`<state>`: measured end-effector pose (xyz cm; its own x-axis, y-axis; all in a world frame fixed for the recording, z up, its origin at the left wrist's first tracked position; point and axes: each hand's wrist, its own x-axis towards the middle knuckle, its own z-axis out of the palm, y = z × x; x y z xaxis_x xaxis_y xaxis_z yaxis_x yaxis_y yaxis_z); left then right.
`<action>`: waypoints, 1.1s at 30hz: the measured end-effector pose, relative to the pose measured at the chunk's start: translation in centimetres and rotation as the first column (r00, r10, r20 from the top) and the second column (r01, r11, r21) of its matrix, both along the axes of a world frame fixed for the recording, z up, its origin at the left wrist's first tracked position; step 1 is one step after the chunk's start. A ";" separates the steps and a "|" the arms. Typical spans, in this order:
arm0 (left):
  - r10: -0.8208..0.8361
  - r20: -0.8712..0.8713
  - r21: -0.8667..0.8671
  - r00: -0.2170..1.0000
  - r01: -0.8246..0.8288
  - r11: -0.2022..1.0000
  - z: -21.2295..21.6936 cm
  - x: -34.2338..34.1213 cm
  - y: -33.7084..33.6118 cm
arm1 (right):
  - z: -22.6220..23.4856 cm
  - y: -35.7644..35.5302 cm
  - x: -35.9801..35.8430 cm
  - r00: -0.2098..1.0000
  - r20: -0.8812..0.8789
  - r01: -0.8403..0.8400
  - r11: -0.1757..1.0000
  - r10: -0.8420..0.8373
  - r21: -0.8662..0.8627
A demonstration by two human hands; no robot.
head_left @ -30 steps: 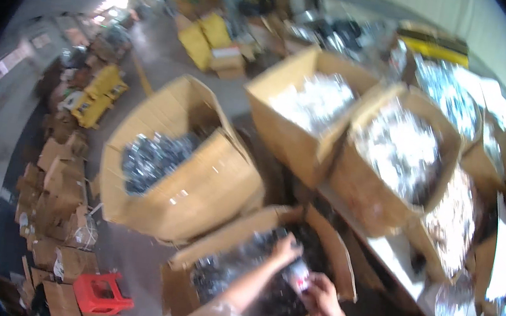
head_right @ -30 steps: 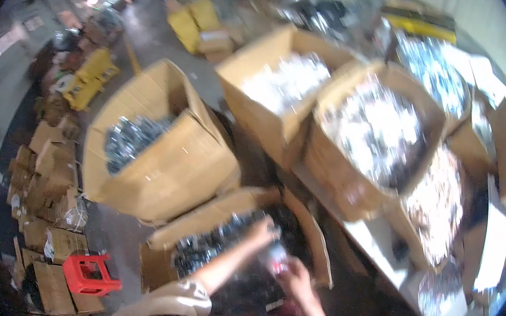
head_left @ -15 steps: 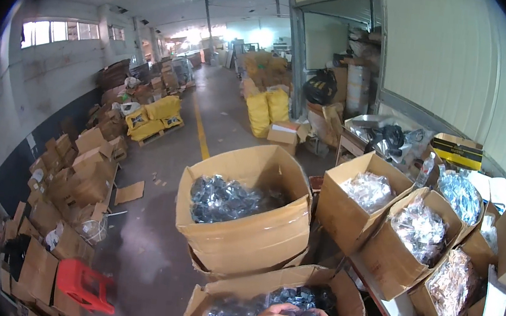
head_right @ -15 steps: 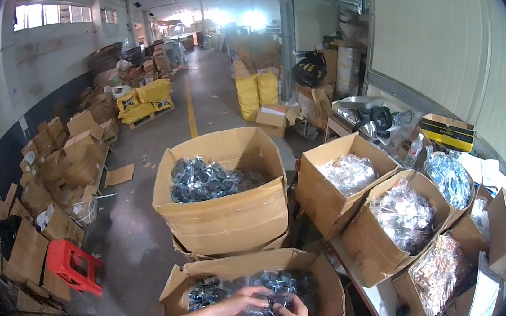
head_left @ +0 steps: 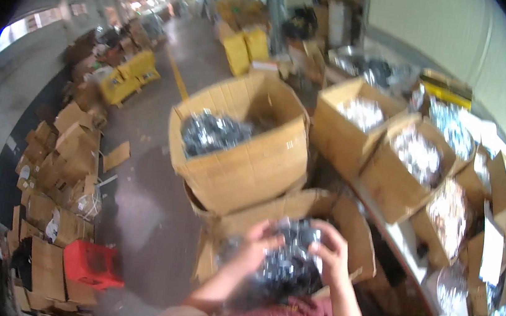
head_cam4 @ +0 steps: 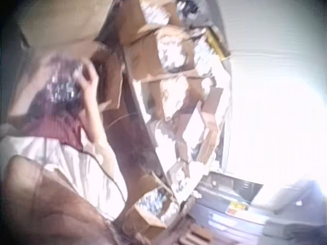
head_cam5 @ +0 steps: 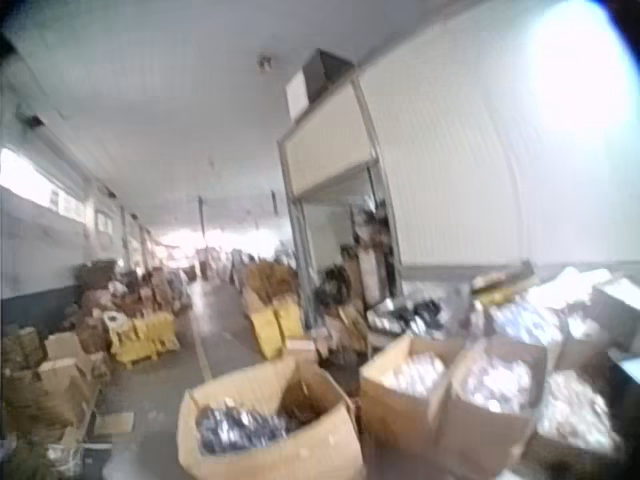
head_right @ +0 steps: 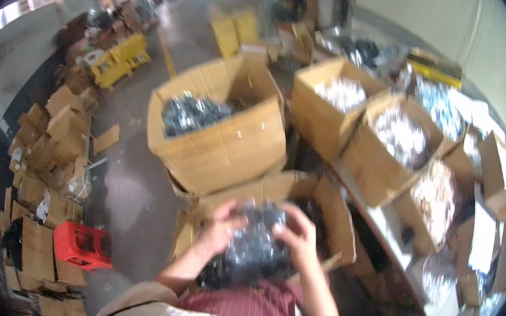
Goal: The person picks up plastic bags containing black mechanical parts from a large cardboard box, handles the bags to check the contents, and places them into an adjacent box.
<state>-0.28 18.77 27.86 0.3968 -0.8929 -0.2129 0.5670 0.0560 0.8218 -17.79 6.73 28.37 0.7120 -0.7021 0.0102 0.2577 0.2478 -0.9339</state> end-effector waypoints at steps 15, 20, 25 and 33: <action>-0.050 0.007 -0.130 0.999 0.050 0.990 1.5 -0.1 -0.9 | -0.5 -0.8 -1.3 0.992 0.114 0.033 0.994 -0.045 0.103; -0.012 -0.011 -0.082 1.000 0.011 0.997 1.2 0.3 -0.9 | -0.9 -1.2 -0.9 0.992 0.118 0.020 0.994 -0.033 0.108; -0.021 0.002 -0.072 1.000 0.021 0.997 1.1 0.6 -0.8 | -1.5 -1.6 -0.8 0.989 0.133 0.031 0.979 -0.059 0.203; -0.271 0.055 0.170 0.961 0.258 0.951 0.3 0.5 -2.8 | -1.2 -1.3 -1.4 0.999 0.047 -0.011 0.995 0.006 0.099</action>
